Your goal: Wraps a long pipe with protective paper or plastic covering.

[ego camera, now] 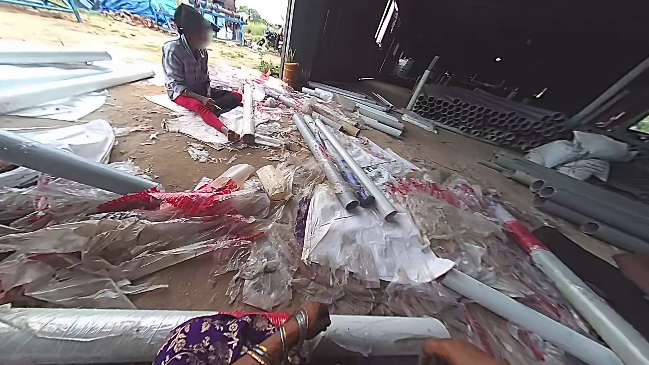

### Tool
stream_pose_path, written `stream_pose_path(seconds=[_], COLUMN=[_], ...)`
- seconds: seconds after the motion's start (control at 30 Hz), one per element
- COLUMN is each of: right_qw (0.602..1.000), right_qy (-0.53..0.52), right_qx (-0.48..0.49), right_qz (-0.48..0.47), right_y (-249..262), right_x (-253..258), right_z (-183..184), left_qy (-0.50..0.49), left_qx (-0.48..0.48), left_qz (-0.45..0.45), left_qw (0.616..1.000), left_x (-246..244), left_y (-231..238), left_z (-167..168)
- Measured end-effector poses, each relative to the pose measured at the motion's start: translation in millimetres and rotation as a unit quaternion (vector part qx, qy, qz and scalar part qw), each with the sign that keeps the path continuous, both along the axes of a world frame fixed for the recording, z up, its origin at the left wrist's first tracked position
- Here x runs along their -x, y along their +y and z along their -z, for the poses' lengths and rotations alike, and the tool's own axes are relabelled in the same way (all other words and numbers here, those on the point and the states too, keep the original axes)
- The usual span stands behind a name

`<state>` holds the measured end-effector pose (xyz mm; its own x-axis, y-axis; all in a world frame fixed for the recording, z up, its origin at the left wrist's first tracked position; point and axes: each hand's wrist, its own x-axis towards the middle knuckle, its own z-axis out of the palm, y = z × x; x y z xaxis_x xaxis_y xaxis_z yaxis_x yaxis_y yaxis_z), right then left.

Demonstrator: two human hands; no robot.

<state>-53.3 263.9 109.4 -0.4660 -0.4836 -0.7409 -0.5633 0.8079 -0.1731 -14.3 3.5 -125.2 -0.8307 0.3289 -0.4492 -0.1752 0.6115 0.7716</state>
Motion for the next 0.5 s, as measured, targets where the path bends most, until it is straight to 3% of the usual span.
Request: stream_pose_path(seconds=[0.5], right_qw=[0.999], right_qy=[-0.023], right_qx=[-0.04], right_qz=[-0.006], right_y=[-3.5], right_x=[4.8], right_z=[-0.9], left_qy=[0.012], left_qx=[0.009], left_qz=[0.014], left_qw=[1.0], left_x=[1.8], left_y=[1.1], left_z=[4.7])
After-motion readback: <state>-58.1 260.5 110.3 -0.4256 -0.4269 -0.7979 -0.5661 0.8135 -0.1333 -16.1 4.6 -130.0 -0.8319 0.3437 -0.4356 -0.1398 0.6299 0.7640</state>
